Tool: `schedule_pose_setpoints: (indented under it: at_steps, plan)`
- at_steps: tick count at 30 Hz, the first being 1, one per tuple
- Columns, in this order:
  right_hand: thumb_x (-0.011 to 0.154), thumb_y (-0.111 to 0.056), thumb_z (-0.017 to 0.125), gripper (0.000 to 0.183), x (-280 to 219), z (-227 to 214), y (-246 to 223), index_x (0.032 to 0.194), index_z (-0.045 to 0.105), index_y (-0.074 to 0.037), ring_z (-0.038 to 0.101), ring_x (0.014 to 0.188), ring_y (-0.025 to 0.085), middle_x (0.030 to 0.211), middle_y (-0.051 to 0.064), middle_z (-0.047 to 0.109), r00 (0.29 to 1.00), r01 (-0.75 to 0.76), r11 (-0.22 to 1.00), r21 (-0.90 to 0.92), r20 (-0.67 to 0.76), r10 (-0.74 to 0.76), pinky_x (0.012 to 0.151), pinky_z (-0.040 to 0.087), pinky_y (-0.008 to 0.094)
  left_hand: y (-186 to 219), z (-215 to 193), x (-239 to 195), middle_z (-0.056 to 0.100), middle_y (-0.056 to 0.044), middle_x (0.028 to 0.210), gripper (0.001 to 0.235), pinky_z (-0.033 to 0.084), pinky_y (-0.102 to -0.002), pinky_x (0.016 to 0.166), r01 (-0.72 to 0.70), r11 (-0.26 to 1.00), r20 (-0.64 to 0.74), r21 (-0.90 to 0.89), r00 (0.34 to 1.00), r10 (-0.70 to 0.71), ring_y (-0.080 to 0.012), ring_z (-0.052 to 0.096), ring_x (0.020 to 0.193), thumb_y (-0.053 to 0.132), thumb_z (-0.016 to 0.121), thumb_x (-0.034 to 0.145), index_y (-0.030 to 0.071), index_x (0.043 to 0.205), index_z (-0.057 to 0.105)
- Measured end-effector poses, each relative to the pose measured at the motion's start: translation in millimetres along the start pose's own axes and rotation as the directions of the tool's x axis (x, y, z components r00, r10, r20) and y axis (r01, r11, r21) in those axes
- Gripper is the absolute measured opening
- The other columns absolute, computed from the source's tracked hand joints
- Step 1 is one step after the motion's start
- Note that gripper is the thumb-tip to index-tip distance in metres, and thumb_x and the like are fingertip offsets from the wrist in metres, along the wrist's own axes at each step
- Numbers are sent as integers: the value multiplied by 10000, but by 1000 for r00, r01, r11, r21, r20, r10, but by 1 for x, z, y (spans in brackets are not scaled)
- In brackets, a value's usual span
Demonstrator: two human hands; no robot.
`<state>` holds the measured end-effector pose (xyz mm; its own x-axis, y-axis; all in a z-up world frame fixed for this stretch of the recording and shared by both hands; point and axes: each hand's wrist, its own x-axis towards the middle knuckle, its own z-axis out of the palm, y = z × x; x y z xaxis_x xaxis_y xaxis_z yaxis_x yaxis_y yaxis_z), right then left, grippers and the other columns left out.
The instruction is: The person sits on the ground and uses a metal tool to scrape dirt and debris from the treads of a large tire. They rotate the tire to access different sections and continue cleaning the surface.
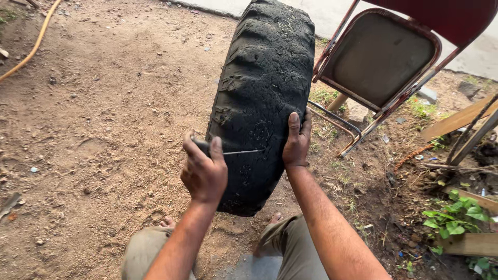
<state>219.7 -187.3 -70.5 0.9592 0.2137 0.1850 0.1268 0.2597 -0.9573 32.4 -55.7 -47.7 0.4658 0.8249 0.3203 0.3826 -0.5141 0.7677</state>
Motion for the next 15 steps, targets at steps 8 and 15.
schedule_pose_setpoints:
  at_steps: [8, 15]
  plan:
    - [927, -635, 621, 997, 8, 0, 1, 1612, 226, -28, 526, 1336, 302, 1482, 218, 492, 999, 15, 999, 52, 29, -16, 1131, 454, 382, 2, -4, -30, 653, -210, 1051, 843, 562, -447, 794, 111, 976, 37, -187, 994, -106, -356, 709, 917, 433, 755, 912, 15, 1457, 267]
    - [906, -662, 597, 1012, 2, 6, 3, 1611, 207, -49, 543, 1318, 296, 1457, 202, 515, 1000, -22, 998, -51, -23, 21, 1128, 447, 370, -18, 1, -30, 659, -174, 1018, 930, 602, -436, 718, 299, 927, 211, -226, 944, -253, -320, 722, 854, 564, 729, 848, 41, 1465, 269]
